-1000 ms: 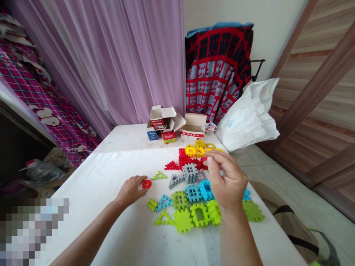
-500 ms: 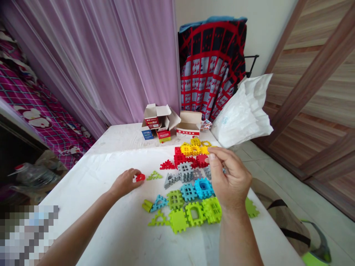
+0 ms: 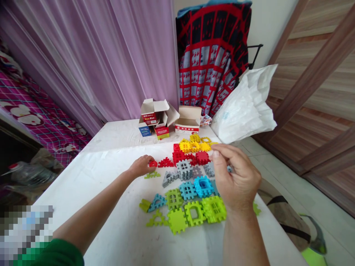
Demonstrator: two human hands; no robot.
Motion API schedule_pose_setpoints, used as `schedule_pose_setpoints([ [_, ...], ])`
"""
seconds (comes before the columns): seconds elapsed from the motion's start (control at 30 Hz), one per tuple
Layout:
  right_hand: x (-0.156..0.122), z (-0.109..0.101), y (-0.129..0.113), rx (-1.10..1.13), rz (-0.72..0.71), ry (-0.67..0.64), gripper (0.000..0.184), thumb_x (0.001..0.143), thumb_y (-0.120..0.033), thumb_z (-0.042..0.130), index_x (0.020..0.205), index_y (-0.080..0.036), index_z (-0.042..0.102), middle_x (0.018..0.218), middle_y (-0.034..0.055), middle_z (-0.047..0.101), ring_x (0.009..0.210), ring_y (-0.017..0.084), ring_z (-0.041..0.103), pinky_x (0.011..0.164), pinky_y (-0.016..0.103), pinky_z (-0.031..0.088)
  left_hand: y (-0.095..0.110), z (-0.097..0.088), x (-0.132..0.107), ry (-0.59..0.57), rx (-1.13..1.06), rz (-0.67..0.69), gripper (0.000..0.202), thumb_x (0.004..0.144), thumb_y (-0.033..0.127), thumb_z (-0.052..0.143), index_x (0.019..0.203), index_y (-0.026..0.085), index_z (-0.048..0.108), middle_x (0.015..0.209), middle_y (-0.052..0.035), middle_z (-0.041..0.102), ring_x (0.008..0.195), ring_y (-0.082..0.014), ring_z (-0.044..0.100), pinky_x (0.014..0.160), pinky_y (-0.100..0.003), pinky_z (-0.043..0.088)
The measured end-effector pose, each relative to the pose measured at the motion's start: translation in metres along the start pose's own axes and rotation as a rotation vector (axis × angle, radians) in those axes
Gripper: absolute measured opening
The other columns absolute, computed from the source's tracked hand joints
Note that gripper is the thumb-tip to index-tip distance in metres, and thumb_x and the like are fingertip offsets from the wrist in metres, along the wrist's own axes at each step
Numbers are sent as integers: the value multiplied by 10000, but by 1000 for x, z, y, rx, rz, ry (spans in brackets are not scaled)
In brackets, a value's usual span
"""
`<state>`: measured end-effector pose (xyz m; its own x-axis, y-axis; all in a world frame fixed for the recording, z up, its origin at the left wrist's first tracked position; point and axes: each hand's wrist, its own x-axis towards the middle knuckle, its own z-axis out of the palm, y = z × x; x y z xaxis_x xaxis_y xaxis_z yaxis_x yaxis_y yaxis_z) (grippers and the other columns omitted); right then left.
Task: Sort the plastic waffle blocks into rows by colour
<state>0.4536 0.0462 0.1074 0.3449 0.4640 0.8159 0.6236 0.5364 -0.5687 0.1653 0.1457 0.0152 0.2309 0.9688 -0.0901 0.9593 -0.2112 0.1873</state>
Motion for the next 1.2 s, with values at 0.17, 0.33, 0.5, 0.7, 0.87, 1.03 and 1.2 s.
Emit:
schedule_pose_setpoints([
  [0.17,1,4,0,-18,-23,11,108,817,-209,617,849,-180,716,819,69,716,772,187,667,784,340,531,-1,1,5,-13,-30,24,385,732,348,630,1077,180,662,1075,-115,665,1025,-278,615,913,-360,456],
  [0.33,1,4,-3,-34,-29,-9,112,820,-213,609,853,-185,713,830,73,720,789,195,667,774,349,531,-9,-2,-3,8,-112,16,436,764,405,637,1146,196,622,1066,-77,674,942,-212,643,873,-314,485],
  [0.5,1,4,-4,-29,-34,-13,111,821,-218,612,841,-180,714,823,67,719,783,190,673,768,329,532,-15,1,-76,123,-267,62,290,864,398,529,1073,227,634,1070,-61,671,969,-189,624,855,-305,498],
  [0.7,-2,5,-7,-11,-27,-67,118,840,-222,596,876,-203,707,862,45,712,807,188,669,756,329,535,-6,22,-153,32,-300,290,349,812,374,635,1137,249,620,1148,-76,662,1057,-223,591,950,-378,445],
  [0.87,-3,3,-14,13,-108,-99,115,822,-174,612,878,-209,707,868,42,709,808,192,671,741,326,538,-2,25,-152,43,-190,167,213,822,298,611,1023,239,648,1026,-55,684,959,-217,605,873,-362,456],
  [1.03,-3,2,-20,24,-144,-106,129,832,-153,600,884,-212,702,876,41,715,814,190,673,749,331,538,-2,27,-135,130,-134,-15,224,841,340,590,1031,232,639,1023,-59,680,968,-222,605,873,-348,436],
  [1.2,-3,1,-24,11,-150,-130,125,836,-161,599,884,-210,703,888,48,716,807,186,674,728,318,541,7,34,-113,206,-111,-71,236,851,375,586,1026,222,624,1007,-57,683,959,-223,607,871,-353,428],
])
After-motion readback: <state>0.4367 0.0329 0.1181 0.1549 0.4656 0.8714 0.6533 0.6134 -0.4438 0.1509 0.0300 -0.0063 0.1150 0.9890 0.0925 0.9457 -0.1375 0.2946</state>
